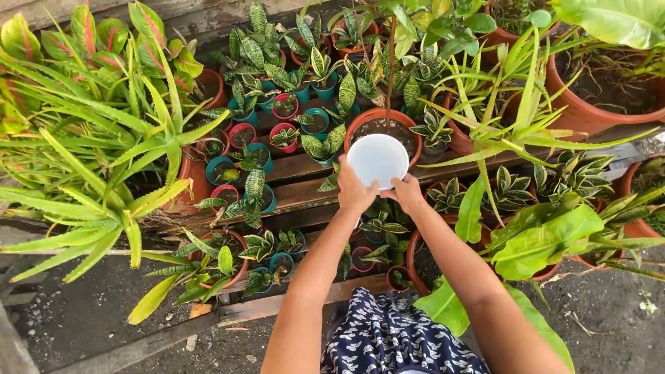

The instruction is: Watering various potted plants on a wooden stand using a small scoop and a bucket of water.

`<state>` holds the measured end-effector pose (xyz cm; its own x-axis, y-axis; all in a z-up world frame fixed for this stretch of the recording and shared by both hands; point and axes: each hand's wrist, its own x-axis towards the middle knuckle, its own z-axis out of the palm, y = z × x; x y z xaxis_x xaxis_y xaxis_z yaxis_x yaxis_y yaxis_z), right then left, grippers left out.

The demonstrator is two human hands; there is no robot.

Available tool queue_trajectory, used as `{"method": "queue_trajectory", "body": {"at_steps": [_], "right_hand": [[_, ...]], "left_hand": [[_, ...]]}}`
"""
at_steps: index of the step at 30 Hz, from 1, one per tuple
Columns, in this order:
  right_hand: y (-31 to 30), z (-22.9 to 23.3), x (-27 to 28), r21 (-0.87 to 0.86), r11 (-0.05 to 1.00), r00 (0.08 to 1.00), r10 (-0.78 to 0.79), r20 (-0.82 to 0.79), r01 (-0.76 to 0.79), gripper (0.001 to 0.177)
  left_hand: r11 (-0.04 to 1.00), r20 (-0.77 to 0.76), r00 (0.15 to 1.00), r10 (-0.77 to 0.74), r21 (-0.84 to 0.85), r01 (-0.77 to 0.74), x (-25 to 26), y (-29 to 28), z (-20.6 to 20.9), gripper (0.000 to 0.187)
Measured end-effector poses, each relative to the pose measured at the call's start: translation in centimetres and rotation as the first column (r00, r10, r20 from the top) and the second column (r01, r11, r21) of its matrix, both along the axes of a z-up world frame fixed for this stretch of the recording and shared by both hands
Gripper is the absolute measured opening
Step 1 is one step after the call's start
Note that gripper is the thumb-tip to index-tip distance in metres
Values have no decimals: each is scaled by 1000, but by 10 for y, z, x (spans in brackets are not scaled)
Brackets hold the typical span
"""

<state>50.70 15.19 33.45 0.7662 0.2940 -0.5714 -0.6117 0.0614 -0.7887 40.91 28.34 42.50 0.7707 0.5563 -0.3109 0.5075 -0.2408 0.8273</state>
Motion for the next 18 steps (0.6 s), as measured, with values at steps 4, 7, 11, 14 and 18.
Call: {"method": "queue_trajectory", "body": {"at_steps": [4,7,11,14,18], "right_hand": [[-4,-4,3,-49,999,1000,-2,-2,2,66],[-6,21,5,-30,1000,1000,4,-19,-5,66],[-18,-8,22,-209,975,997,75,25,-69,60],[-7,38,19,-461,848,574,248,780,260,65],[33,10,49,-114,992,907,-2,421,55,39]], "left_hand": [[520,-324,788,-523,612,596,-2,0,-2,94],[441,-401,701,-590,567,696,14,5,-18,78],[536,-334,726,-601,505,676,16,11,-15,79],[604,-276,806,-523,547,579,24,9,-28,92],[628,-337,836,-434,552,548,36,16,-25,103]]}}
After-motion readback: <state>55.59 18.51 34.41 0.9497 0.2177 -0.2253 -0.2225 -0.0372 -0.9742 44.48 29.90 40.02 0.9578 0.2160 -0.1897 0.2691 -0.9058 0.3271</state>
